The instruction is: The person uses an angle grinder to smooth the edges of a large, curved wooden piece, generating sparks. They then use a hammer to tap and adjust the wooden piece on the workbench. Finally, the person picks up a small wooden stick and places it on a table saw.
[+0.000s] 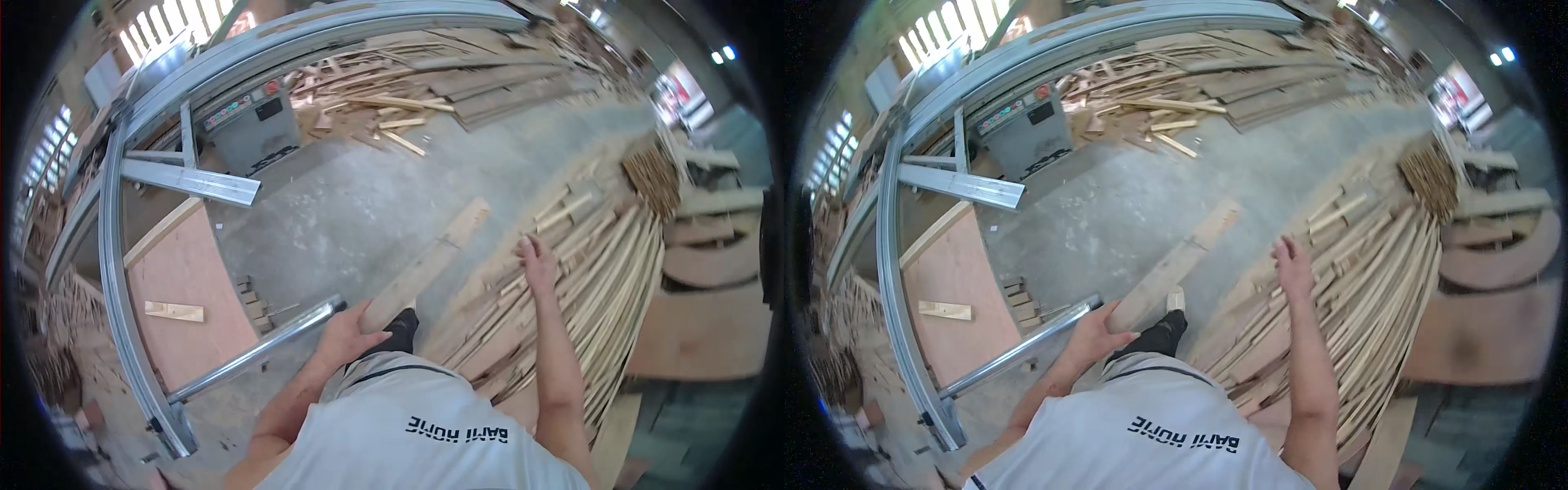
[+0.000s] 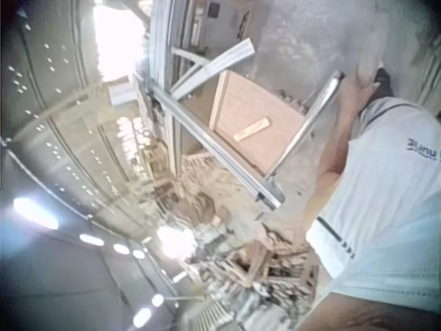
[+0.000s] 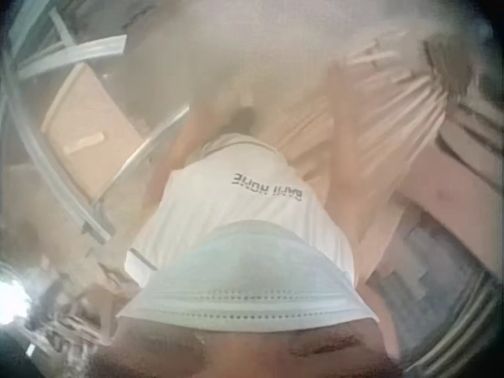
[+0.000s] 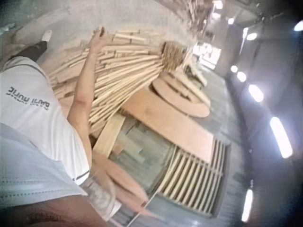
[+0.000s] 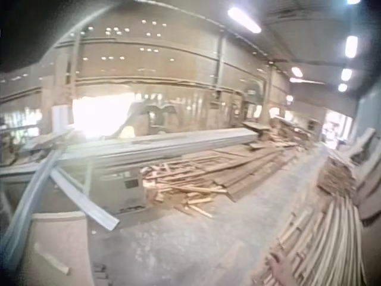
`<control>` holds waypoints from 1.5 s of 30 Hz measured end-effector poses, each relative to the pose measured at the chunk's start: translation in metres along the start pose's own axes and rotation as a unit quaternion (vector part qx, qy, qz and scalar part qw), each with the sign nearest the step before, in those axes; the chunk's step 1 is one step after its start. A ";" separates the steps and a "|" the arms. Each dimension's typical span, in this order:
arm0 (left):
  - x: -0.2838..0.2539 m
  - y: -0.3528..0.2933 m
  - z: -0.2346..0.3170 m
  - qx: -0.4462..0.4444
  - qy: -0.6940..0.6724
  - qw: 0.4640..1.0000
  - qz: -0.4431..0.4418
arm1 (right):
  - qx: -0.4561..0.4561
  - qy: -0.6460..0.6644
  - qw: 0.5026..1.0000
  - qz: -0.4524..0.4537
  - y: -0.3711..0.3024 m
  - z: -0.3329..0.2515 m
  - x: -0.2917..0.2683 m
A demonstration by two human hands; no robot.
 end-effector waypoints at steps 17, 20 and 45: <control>-0.199 0.335 0.097 0.009 0.160 0.940 0.301 | 0.152 0.441 0.836 -0.290 0.408 -0.133 0.194; -0.242 0.297 0.062 -0.176 0.170 0.862 0.444 | 0.141 0.425 0.830 -0.333 0.510 -0.175 0.238; -0.485 0.244 -0.236 -0.078 -0.450 0.259 0.851 | 0.115 0.120 0.700 -0.694 0.466 -0.551 0.939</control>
Point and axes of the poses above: each hand's wrist, its own y-axis towards the middle knuckle, its own x-axis out of the palm, z = x × y, the point moved 3 cm from there along y, towards the middle knuckle, and after that the axes turned 9 degrees about -z, right-handed, at the moved point
